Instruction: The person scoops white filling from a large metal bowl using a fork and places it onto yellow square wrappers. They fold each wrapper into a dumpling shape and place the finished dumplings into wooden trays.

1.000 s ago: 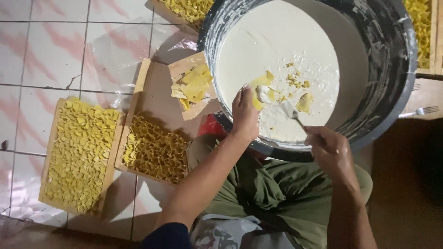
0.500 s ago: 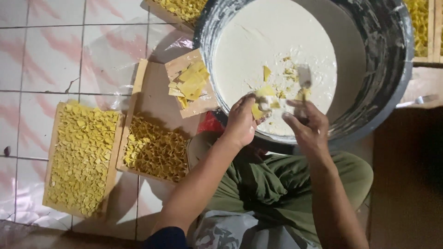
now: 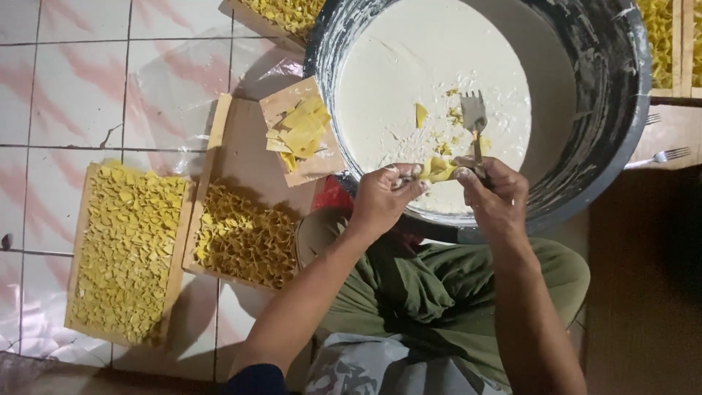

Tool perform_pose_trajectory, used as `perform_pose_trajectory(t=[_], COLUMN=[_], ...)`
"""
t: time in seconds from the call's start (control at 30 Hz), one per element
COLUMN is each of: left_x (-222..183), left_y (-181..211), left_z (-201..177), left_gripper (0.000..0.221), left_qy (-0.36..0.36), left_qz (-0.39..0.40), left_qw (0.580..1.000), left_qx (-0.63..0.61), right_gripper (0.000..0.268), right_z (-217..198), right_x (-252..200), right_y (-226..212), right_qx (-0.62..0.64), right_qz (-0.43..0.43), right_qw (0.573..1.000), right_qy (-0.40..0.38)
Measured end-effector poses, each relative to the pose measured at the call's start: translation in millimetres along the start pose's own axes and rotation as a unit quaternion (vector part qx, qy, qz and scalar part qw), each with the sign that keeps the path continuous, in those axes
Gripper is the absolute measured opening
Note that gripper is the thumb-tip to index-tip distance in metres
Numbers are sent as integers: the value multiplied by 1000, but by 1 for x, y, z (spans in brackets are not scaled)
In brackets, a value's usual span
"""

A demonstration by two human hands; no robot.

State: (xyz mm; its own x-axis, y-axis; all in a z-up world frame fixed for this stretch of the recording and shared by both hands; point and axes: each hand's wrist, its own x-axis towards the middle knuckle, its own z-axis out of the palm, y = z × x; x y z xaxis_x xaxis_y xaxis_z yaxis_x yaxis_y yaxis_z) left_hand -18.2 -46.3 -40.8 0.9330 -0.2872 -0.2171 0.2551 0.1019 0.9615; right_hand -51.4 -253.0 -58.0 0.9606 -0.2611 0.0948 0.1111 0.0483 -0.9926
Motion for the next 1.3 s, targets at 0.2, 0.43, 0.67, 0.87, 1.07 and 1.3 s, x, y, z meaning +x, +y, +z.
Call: perform_pose_trajectory(t=[0.2,0.43,0.67,0.87,1.07,1.3], left_x=[13,6,8,8,10,9], left_y=[-5,0,3,-10,10,15], left_z=[7,18,16,16,8,-6], left_gripper=[18,14,12,8,20,56], left_qy=[10,7,-9,-35,-47,-138], left_qz=[146,173,238,246,240,358], left_qw=[973,959,935,936,930,844], left_qx=[178,226,264,250,275,375], right_gripper=[20,15,21,41,46,35], right_z=[16,15,14,13,9,14], right_x=[-7,-14,-13,-14,-10,-9], right_y=[-8,5,-5,-13,-25,-38], right_qx=[60,79,50,41,5,72], right_qz=[-11,0,-15,6,45,70], right_qw=[998,996,998,999,999,994], right_qy=[32,44,22,-5,-30,-48])
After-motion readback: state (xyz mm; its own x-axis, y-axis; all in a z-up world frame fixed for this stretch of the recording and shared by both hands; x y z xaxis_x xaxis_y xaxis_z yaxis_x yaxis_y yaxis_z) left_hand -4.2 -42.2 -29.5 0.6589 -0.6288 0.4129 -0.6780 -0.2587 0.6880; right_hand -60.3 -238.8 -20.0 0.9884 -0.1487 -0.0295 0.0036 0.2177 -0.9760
